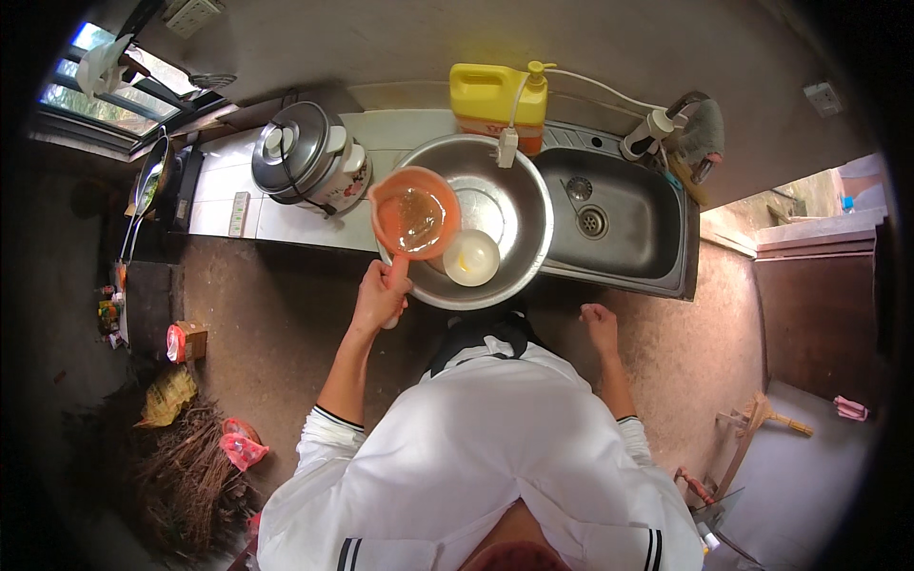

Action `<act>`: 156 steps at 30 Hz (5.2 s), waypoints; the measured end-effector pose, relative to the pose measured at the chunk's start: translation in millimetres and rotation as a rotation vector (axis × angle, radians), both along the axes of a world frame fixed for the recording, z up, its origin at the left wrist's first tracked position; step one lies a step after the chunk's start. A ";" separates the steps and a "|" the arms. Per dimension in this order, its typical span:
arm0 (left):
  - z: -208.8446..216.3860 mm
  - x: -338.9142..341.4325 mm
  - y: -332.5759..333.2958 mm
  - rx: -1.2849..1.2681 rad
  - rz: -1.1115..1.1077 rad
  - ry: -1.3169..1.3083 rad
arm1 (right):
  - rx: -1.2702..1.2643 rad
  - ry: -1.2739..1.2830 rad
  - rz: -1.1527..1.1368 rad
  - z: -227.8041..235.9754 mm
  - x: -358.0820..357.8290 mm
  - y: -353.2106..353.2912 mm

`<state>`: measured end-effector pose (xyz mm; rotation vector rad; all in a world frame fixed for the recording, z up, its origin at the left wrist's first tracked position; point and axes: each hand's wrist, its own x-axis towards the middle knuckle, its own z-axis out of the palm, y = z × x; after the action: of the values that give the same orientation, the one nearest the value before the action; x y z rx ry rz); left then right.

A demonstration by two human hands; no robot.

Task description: The person operates a countertop appliance, pours a liquid from a ladle into a bowl, adds a brown ingredient to a pan of chopped greens, stirs the mixture with chopsticks, and adds a white powder from a small container.

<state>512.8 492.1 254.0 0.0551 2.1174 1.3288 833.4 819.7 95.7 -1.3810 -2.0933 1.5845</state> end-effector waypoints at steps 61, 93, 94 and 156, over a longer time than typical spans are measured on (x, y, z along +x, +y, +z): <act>39.2 14.6 -11.6 -0.302 -0.327 0.203 | -0.114 -0.035 -0.140 -9.6 5.7 -35.7; 52.2 23.6 -6.4 -0.335 -0.465 0.397 | -0.160 -0.060 -0.168 -6.0 3.7 -30.6; 53.1 23.6 -5.8 -0.337 -0.468 0.400 | -0.159 -0.059 -0.169 -7.2 3.9 -30.4; 61.6 7.6 -8.2 -0.329 -0.617 0.509 | -0.181 -0.068 -0.160 -13.7 5.7 -28.2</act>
<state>520.4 483.9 315.5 0.9119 2.4097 0.6299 839.1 791.4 82.1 -1.6375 -1.8585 1.7176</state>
